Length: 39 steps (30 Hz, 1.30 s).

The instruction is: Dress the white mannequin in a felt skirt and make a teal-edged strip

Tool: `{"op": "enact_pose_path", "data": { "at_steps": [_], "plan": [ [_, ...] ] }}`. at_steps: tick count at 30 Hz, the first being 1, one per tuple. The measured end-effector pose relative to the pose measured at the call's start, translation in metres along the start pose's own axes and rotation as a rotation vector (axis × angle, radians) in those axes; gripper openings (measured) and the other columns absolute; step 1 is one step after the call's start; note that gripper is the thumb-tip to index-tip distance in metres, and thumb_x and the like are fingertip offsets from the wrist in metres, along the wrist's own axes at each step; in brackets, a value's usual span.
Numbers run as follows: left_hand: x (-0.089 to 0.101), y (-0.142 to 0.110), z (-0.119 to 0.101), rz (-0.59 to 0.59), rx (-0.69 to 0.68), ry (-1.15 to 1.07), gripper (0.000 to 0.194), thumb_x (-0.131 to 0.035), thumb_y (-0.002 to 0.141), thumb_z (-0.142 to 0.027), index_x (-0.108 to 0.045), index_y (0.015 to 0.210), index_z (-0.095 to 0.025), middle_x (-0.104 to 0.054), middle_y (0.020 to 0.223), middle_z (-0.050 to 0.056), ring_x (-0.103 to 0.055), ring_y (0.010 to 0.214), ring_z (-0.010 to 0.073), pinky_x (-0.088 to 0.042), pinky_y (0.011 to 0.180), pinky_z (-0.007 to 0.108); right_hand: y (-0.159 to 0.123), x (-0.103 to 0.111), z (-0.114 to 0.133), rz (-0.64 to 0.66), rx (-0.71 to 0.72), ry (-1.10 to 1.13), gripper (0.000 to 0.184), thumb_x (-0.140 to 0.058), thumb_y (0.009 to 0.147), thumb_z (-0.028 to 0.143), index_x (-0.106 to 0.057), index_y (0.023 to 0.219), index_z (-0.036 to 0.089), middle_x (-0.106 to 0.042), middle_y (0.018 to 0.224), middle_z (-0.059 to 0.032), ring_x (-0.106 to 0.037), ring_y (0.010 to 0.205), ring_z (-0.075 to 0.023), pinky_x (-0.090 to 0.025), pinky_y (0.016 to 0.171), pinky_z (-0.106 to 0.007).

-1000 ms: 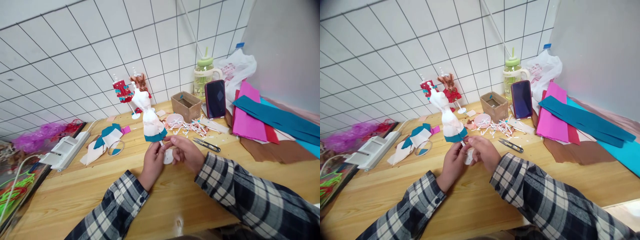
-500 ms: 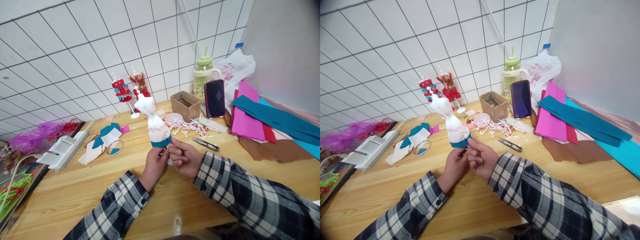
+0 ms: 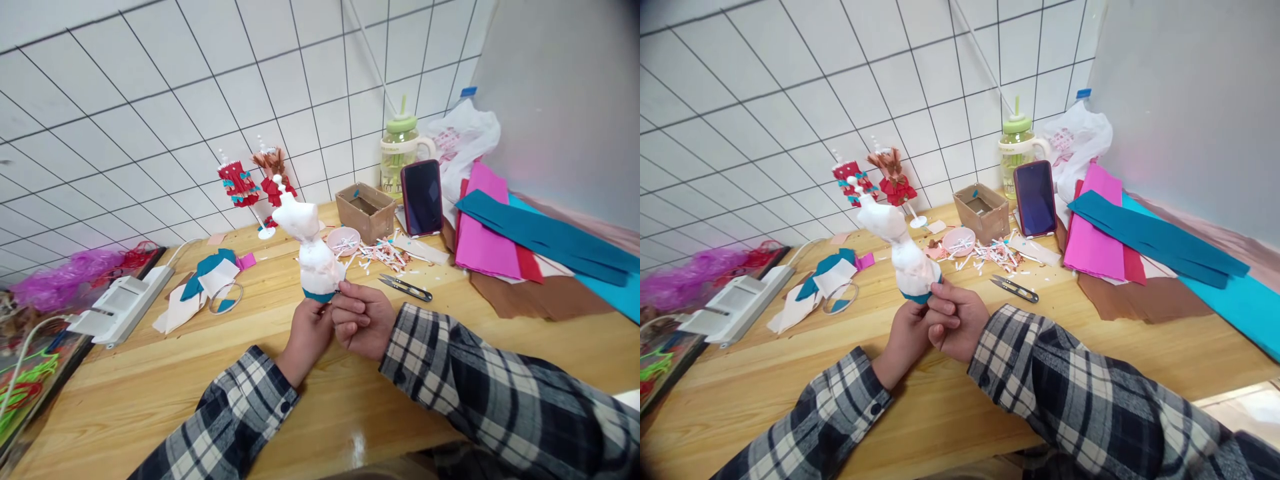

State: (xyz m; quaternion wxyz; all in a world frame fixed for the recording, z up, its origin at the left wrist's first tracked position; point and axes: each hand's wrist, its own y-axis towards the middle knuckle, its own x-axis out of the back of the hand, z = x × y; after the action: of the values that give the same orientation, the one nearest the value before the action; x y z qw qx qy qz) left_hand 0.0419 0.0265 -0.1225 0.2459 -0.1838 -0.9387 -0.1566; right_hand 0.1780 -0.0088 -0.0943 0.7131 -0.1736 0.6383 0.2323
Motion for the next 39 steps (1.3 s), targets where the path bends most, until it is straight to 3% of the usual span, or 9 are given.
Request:
{"op": "enact_pose_path", "data": {
  "at_steps": [5,11,20,25,30,35,39],
  "plan": [
    [0.0015,0.0001,-0.0014,-0.023,-0.008,-0.034,0.016,-0.054,0.081,-0.019,-0.070,0.082,-0.017,-0.074,0.084,0.004,-0.065,0.074,0.0174,-0.053,0.074,0.031,-0.0010,-0.0005,-0.0012,0.035,-0.033,-0.025,0.026,-0.064,0.083,0.025,-0.042,0.071,0.018,-0.027,0.053,0.0112,-0.018,0.040,-0.0033,-0.037,0.042,-0.009],
    [0.0037,0.0009,-0.0015,-0.025,0.030,0.003,0.017,-0.053,0.079,-0.018,-0.069,0.075,-0.017,-0.071,0.070,0.001,-0.061,0.065,0.0153,-0.051,0.067,0.027,0.0009,0.0004,-0.0012,-0.024,-0.042,0.016,0.033,-0.057,0.089,0.024,-0.036,0.065,0.018,-0.020,0.048,0.0116,-0.013,0.038,-0.0036,-0.036,0.041,-0.009],
    [0.0051,0.0007,0.0015,-0.083,0.056,-0.009,0.014,-0.055,0.079,-0.019,-0.069,0.079,-0.017,-0.071,0.080,0.002,-0.063,0.073,0.0155,-0.050,0.071,0.027,0.0000,0.0022,0.0010,-0.089,-0.041,0.051,0.023,-0.059,0.087,0.021,-0.044,0.071,0.018,-0.020,0.046,0.0125,-0.015,0.038,-0.0034,-0.033,0.040,-0.009],
    [0.0051,-0.0001,0.0010,-0.077,0.069,-0.044,0.016,-0.054,0.079,-0.019,-0.070,0.083,-0.018,-0.072,0.082,0.002,-0.065,0.078,0.0168,-0.051,0.076,0.030,0.0007,0.0019,0.0000,-0.135,-0.019,0.008,0.028,-0.060,0.086,0.021,-0.039,0.068,0.018,-0.024,0.048,0.0118,-0.017,0.039,-0.0036,-0.031,0.039,-0.009],
    [0.0040,-0.0002,0.0004,-0.048,0.094,-0.037,0.016,-0.054,0.078,-0.018,-0.070,0.076,-0.017,-0.072,0.076,0.002,-0.064,0.070,0.0163,-0.052,0.070,0.029,0.0002,-0.0004,-0.0016,-0.121,-0.018,-0.028,0.031,-0.061,0.085,0.027,-0.038,0.067,0.018,-0.029,0.049,0.0114,-0.016,0.039,-0.0034,-0.032,0.038,-0.009],
    [0.0031,-0.0006,0.0010,-0.015,0.044,-0.040,0.018,-0.053,0.081,-0.019,-0.071,0.081,-0.017,-0.074,0.084,0.002,-0.064,0.074,0.0159,-0.052,0.075,0.029,0.0001,-0.0008,-0.0020,-0.131,0.023,-0.040,0.022,-0.062,0.085,0.023,-0.044,0.072,0.019,-0.023,0.047,0.0126,-0.012,0.038,-0.0037,-0.032,0.038,-0.008],
    [0.0034,-0.0008,0.0017,-0.033,0.035,-0.014,0.017,-0.055,0.081,-0.018,-0.071,0.083,-0.018,-0.074,0.089,0.004,-0.065,0.078,0.0169,-0.052,0.076,0.031,-0.0008,0.0009,-0.0022,-0.061,0.019,-0.049,0.022,-0.066,0.082,0.023,-0.047,0.072,0.018,-0.023,0.048,0.0122,-0.013,0.039,-0.0039,-0.035,0.039,-0.009]
  ]
}}
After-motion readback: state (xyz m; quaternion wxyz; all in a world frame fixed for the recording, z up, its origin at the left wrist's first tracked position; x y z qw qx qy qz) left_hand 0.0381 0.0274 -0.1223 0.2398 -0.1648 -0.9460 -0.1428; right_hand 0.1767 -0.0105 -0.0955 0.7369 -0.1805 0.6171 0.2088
